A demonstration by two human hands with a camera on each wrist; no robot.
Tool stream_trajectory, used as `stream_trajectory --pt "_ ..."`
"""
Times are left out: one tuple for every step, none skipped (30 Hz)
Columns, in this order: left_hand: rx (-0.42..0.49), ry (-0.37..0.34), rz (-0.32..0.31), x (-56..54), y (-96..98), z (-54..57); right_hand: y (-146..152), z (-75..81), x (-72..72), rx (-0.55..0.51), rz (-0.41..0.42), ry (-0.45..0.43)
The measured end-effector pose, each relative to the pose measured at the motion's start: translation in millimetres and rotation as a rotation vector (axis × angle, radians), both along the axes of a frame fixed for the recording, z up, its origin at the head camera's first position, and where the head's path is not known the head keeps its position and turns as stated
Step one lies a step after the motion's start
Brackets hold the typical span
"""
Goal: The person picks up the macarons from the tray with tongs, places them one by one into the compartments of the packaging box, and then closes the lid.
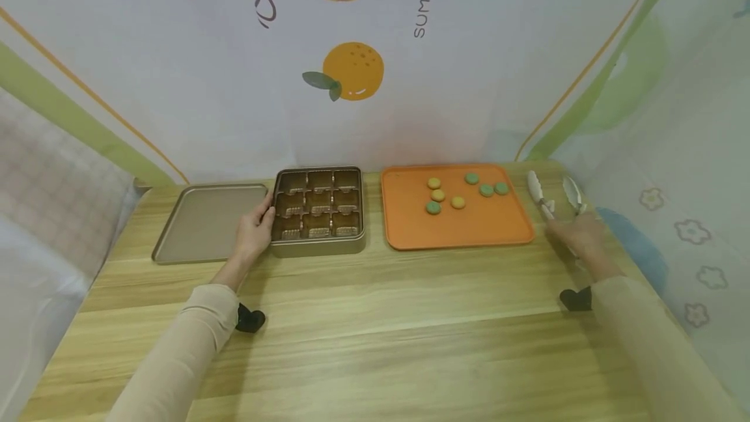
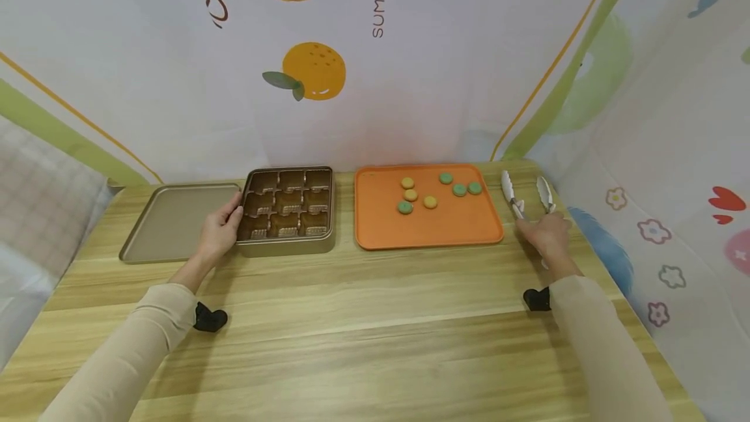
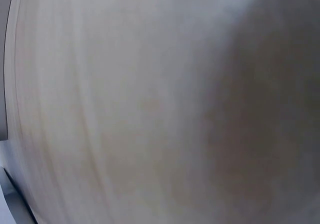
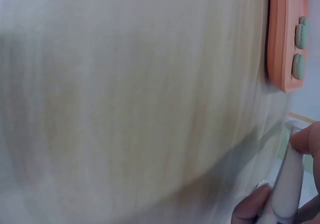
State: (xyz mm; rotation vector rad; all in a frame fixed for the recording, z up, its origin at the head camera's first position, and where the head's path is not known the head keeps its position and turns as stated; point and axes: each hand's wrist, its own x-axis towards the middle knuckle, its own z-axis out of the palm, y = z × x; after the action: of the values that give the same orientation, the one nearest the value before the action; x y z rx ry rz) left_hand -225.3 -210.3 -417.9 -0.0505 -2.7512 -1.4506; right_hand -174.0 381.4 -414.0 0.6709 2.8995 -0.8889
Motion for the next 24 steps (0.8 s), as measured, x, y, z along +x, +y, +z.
stream_trajectory --pt "-0.001 -0.002 -0.002 -0.1 -0.3 -0.4 1 0.5 1.1 -0.002 0.007 0.013" --pt "-0.002 -0.004 -0.005 0.1 -0.4 -0.6 1 0.9 2.6 -0.015 0.009 0.025" --pt "-0.002 -0.006 -0.008 0.2 -0.4 -0.6 0 1.6 4.4 -0.02 0.004 0.037" --pt "-0.003 -0.007 -0.011 0.4 -0.2 -0.7 0 2.2 6.2 -0.023 0.002 0.046" --pt "-0.004 -0.006 -0.012 0.5 -0.1 -0.7 0 2.8 7.8 -0.017 0.0 0.061" --pt "-0.002 -0.003 -0.012 0.5 -0.2 -0.8 -1 3.8 9.4 -0.012 0.001 0.076" --pt "0.003 0.002 -0.013 0.5 -0.1 -0.8 -2 5.2 11.3 -0.007 -0.002 0.084" --pt "0.007 0.005 -0.012 0.6 -0.1 -0.8 -3 6.6 13.2 -0.008 -0.003 0.093" --pt "0.013 0.009 -0.011 0.7 -0.2 -0.7 -4 8.5 14.7 0.014 0.002 0.1" --pt "0.016 0.013 -0.009 0.5 -0.1 -0.7 -4 10.1 16.4 0.018 0.01 0.103" --pt "0.019 0.014 -0.006 0.4 -0.2 -0.6 -5 11.6 17.9 0.026 0.019 0.108" --pt "0.021 0.015 -0.005 0.1 -0.4 -0.7 -7 13.8 19.5 0.023 0.029 0.102" --pt "0.021 0.015 -0.003 -0.1 -0.3 -0.7 -9 15.8 21.2 0.027 0.042 0.099" --pt "0.017 0.013 0.0 -0.3 -0.5 -0.9 -11 17.7 23.0 0.031 0.062 0.103" --pt "0.014 0.013 0.002 -0.4 -0.4 -0.8 -14 19.7 24.8 0.039 0.084 0.114" --pt "0.01 0.013 0.004 -0.7 -0.4 -1.0 -18 21.6 26.7 0.035 0.106 0.128" --pt "0.005 0.014 0.006 -1.1 -0.4 -1.3 -22 23.9 28.8 0.036 0.128 0.138" --pt "0.002 0.017 0.008 -1.4 -0.3 -1.5 -26 26.3 31.2 0.033 0.163 0.147" --pt "-0.001 0.02 0.011 -1.7 -0.2 -1.6 -30 27.9 33.7 0.037 0.201 0.165" --pt "-0.005 0.023 0.011 -1.9 -0.1 -1.8 -35 29.6 36.0 0.037 0.234 0.178" --pt "-0.007 0.023 0.012 -2.0 0.0 -1.9 -41 30.7 37.9 0.036 0.266 0.19" --pt "-0.01 0.024 0.013 -2.3 0.2 -2.2 -46 31.6 39.8 0.029 0.292 0.193" --pt "-0.012 0.023 0.012 -2.4 0.2 -2.2 -52 31.9 41.9 0.019 0.323 0.193" --pt "-0.012 0.018 0.011 -2.0 0.3 -1.6 -58 31.5 43.8 0.025 0.354 0.199"
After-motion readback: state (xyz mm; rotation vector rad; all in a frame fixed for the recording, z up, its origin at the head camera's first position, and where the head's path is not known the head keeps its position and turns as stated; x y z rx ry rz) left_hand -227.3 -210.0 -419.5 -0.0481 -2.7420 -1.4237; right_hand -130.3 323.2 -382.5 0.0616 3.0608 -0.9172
